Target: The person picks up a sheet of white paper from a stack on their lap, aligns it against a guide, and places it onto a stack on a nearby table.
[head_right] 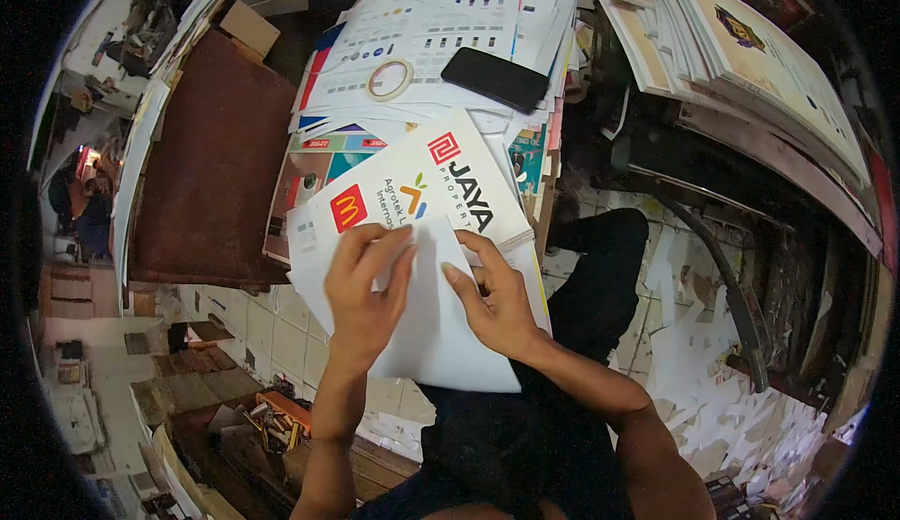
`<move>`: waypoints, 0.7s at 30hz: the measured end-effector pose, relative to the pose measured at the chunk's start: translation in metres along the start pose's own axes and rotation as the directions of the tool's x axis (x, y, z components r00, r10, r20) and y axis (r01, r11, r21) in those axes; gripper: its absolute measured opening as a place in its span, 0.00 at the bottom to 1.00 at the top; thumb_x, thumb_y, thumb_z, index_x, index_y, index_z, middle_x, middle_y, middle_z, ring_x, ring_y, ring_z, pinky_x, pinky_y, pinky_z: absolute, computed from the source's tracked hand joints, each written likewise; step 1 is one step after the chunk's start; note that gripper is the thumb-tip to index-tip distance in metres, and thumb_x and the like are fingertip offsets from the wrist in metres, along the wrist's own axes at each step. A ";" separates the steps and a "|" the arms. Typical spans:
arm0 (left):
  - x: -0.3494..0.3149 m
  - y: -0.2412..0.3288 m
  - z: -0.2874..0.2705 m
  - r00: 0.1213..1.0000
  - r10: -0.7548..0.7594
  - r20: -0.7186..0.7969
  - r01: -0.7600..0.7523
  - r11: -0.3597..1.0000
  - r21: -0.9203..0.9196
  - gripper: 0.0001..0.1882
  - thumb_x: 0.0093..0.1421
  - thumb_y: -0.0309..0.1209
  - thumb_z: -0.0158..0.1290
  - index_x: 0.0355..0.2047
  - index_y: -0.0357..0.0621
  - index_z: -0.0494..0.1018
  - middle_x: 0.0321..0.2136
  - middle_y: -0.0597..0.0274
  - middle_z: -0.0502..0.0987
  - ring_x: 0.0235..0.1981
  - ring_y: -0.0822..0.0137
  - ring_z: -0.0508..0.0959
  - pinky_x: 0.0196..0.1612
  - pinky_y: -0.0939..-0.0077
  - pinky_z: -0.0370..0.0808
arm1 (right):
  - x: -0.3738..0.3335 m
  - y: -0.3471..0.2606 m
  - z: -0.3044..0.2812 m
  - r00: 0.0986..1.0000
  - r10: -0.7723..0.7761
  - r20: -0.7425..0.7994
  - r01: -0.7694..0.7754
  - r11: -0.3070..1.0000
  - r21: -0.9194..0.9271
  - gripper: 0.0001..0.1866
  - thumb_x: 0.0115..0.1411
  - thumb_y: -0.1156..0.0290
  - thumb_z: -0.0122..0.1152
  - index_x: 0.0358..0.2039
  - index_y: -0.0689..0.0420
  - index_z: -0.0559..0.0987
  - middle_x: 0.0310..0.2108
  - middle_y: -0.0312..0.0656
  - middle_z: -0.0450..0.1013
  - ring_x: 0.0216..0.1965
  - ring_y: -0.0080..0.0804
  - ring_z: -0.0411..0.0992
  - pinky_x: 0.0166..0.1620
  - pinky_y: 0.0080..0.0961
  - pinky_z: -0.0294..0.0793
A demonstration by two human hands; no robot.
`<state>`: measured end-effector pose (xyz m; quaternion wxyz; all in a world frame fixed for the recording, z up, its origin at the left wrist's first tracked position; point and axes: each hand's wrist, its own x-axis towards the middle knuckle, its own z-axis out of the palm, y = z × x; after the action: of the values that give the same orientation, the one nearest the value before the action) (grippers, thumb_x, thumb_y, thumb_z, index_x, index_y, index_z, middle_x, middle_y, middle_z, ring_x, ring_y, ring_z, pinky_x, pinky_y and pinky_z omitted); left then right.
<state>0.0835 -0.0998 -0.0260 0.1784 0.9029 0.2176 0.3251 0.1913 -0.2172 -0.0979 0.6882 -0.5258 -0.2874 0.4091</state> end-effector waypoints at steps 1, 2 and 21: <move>-0.004 -0.001 0.005 0.999 -0.023 0.035 0.023 1.000 -0.013 0.15 0.52 0.17 0.61 0.42 0.39 0.78 0.34 0.56 0.75 0.31 0.63 0.78 0.33 0.74 0.74 | -0.002 0.001 0.001 1.000 0.005 0.001 -0.005 1.000 0.001 0.21 0.66 0.76 0.53 0.57 0.63 0.63 0.32 0.44 0.78 0.30 0.18 0.74 0.30 0.17 0.70; -0.004 -0.002 0.010 0.997 -0.040 0.072 0.042 0.998 -0.035 0.15 0.53 0.17 0.60 0.42 0.39 0.78 0.34 0.56 0.75 0.29 0.63 0.78 0.31 0.75 0.74 | -0.002 0.001 0.001 0.999 -0.046 -0.017 0.044 0.997 -0.066 0.21 0.65 0.76 0.54 0.57 0.62 0.64 0.29 0.42 0.77 0.27 0.16 0.71 0.27 0.17 0.67; 0.003 -0.007 -0.001 0.965 0.176 0.192 -0.196 0.977 0.088 0.18 0.50 0.18 0.56 0.44 0.34 0.75 0.40 0.53 0.77 0.32 0.58 0.81 0.32 0.70 0.79 | 0.011 -0.018 0.012 0.983 -0.183 0.006 0.177 0.941 -0.287 0.15 0.62 0.77 0.56 0.49 0.64 0.70 0.15 0.35 0.60 0.17 0.15 0.58 0.20 0.19 0.59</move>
<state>0.0831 -0.0919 -0.0271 0.1181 0.9536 0.1314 0.2439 0.1912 -0.2041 -0.0772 0.6422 -0.5958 -0.3831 0.2931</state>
